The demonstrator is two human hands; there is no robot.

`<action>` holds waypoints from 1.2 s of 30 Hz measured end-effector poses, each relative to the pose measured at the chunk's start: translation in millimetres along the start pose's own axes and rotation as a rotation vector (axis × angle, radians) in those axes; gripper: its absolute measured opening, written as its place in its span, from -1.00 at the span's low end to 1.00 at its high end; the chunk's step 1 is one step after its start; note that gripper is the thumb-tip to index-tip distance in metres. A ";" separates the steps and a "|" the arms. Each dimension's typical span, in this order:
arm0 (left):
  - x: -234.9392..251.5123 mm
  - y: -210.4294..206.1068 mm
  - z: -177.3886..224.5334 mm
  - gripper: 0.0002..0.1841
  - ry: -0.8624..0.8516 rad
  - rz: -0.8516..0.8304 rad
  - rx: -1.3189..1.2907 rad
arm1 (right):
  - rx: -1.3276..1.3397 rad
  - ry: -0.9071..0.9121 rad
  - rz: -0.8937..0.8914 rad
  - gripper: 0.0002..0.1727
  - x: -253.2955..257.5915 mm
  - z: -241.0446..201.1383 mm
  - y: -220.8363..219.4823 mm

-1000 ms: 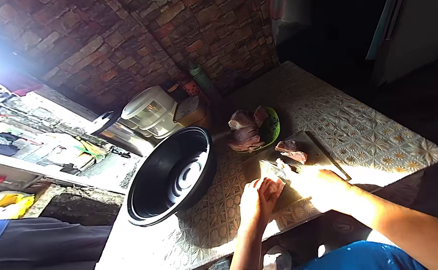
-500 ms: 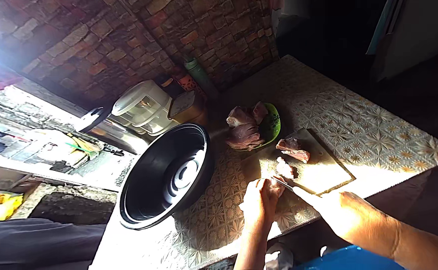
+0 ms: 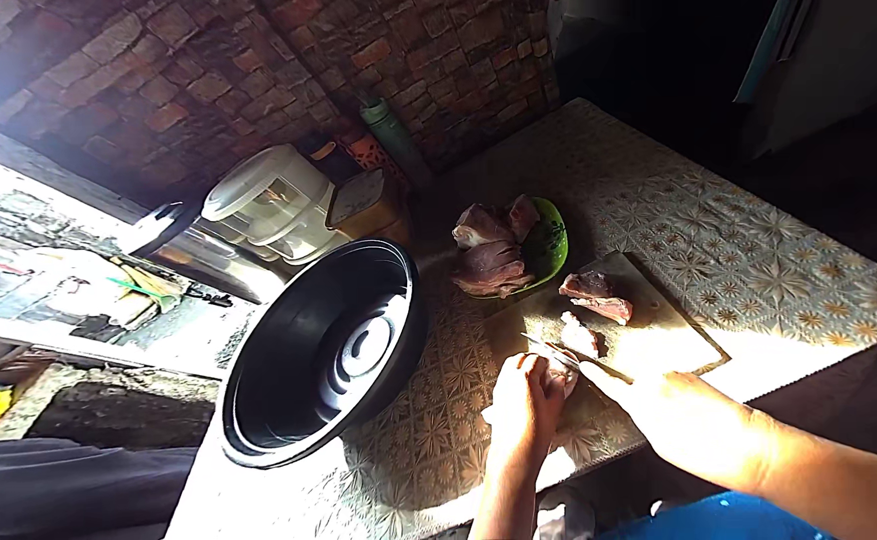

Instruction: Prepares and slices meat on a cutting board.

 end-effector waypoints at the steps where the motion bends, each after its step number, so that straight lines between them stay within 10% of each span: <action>1: 0.5 -0.1 0.5 -0.74 -0.004 0.007 0.003 | -0.001 -0.023 -0.034 -0.17 4.1 -4.2 1.8; 9: 0.6 2.7 4.2 -0.72 0.080 -0.020 -0.003 | 0.058 0.106 0.025 -0.35 51.0 -5.6 12.3; 19: -2.8 -0.6 3.8 -0.79 0.097 0.025 -0.023 | 0.038 0.035 0.059 -0.19 -16.2 11.4 -18.3; 28: 1.6 4.7 1.2 -0.74 0.122 0.020 -0.045 | 0.102 0.143 0.037 -0.37 68.0 -3.2 5.8; 36: -2.0 1.1 1.2 -0.79 0.122 0.068 -0.071 | 0.002 -0.008 -0.097 -0.15 -6.0 5.3 -10.6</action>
Point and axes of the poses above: each hand's wrist, its own x-axis towards the middle knuckle, its own y-axis out of the back of the hand, z = x × y, the point moved 6 cm from there along x, towards the middle knuckle, and after that the axes turned 5 degrees about y, right-handed, at the moved point
